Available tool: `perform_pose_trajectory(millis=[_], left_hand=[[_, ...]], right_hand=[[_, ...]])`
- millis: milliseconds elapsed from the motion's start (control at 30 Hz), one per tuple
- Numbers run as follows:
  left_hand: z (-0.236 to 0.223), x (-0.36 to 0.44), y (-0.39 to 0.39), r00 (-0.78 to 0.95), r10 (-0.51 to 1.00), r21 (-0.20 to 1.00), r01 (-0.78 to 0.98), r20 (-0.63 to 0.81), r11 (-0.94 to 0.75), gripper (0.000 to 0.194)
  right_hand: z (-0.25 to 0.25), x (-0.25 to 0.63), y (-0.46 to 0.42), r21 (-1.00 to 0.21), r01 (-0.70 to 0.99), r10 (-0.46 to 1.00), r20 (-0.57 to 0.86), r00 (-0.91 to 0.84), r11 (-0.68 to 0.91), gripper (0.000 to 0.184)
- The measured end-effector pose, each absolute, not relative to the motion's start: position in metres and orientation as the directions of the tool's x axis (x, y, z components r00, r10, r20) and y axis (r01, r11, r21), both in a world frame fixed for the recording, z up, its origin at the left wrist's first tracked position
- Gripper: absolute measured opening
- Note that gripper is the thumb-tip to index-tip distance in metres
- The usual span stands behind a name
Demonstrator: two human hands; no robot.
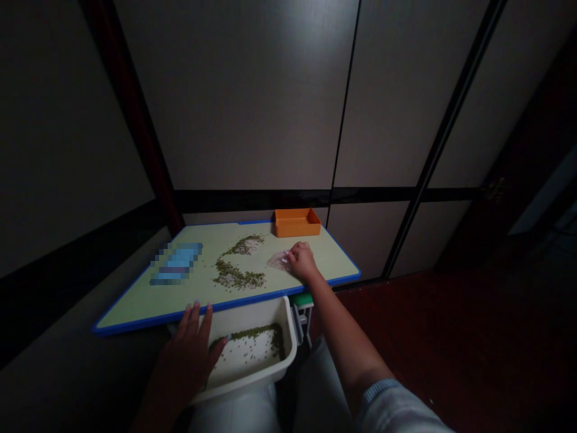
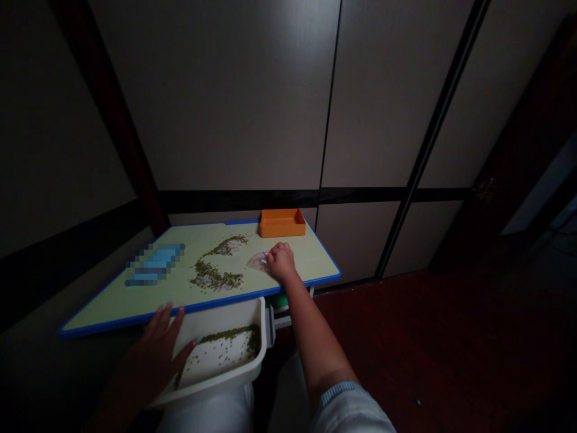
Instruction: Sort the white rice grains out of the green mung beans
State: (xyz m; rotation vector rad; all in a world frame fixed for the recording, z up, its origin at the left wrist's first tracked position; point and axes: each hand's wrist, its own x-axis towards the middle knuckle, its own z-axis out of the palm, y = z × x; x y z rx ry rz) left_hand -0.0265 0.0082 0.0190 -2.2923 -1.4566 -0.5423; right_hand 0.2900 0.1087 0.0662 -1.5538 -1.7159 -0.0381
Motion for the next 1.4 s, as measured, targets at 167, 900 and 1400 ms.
perform_pose_trajectory(millis=[167, 900, 1400], left_hand=[[0.016, -0.028, 0.011, 0.390, 0.761, -0.092, 0.910, 0.518, -0.403, 0.072], [0.003, -0.033, 0.019, 0.409, 0.713, -0.137, 0.903, 0.570, -0.408, 0.077], [0.003, -0.035, 0.019, 0.423, 0.720, -0.153, 0.899, 0.551, -0.411, 0.077]], right_hand=[[0.073, 0.286, 0.104, -0.358, 0.923, 0.857, 0.511, 0.065, 0.143, 0.025], [0.085, 0.270, 0.126, -0.086, 0.996, 0.880, 0.471, 0.060, -0.022, 0.035], [0.082, 0.283, 0.135, -0.439, 0.883, 0.781, 0.489, 0.389, -0.165, 0.037]])
